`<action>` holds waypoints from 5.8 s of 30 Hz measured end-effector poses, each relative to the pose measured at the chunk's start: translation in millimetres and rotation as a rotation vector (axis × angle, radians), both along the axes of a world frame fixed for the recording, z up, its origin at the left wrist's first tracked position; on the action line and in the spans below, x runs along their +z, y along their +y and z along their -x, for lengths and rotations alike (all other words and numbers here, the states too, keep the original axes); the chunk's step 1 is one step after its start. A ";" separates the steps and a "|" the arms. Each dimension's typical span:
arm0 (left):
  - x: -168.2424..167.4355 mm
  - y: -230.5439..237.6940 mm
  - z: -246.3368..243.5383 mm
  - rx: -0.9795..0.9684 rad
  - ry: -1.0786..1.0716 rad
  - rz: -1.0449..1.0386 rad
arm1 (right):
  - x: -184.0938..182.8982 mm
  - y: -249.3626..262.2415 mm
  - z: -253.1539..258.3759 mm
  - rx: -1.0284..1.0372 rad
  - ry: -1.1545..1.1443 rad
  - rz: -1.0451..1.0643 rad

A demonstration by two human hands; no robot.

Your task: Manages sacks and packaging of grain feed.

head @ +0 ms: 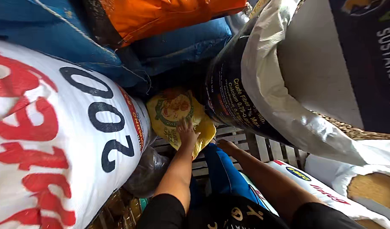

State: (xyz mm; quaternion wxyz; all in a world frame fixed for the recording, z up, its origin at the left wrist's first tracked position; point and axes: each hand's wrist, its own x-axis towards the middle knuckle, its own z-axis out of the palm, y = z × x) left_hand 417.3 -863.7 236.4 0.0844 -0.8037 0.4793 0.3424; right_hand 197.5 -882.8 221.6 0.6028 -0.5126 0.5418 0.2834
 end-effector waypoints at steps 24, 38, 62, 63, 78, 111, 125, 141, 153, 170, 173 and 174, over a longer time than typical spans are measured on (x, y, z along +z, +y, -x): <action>91.3 68.7 -120.4 0.445 -0.007 0.700 | -47.1 -90.0 -162.2 -0.400 0.150 0.472; -21.0 151.9 -59.7 1.215 0.472 0.049 | 102.3 -69.0 -244.9 -0.524 -0.401 0.502; 64.7 72.5 -82.2 1.495 0.523 0.394 | -37.4 29.0 -111.9 -0.700 0.282 -0.017; 69.2 75.8 -88.1 1.504 0.525 0.428 | -31.2 24.3 -122.6 -0.672 0.232 0.017; 79.6 89.7 -67.7 1.262 0.345 0.291 | 30.6 11.2 -165.1 -0.078 -0.225 0.143; 10.4 -29.8 -96.4 0.280 -0.278 0.252 | 25.2 -134.8 -193.1 -0.883 -0.439 -0.080; -32.7 -37.2 -172.0 0.975 0.165 0.149 | -0.9 -152.9 -193.7 -0.393 -0.239 0.936; -34.3 22.2 -148.6 1.213 0.276 0.253 | 34.9 8.0 -198.1 -0.468 -0.210 0.900; 5.9 40.3 -78.2 0.028 -0.044 0.681 | -17.8 -8.9 -114.2 -0.710 -0.045 0.409; -64.9 25.0 -53.1 1.281 0.805 0.052 | -5.3 12.9 -130.1 -0.629 -0.350 0.794; -66.8 26.1 -73.1 1.385 0.452 0.192 | -8.2 13.3 -120.4 -0.635 -0.296 0.860; -68.0 25.4 -80.1 1.344 0.404 0.209 | -9.2 12.7 -119.7 -0.624 -0.278 0.889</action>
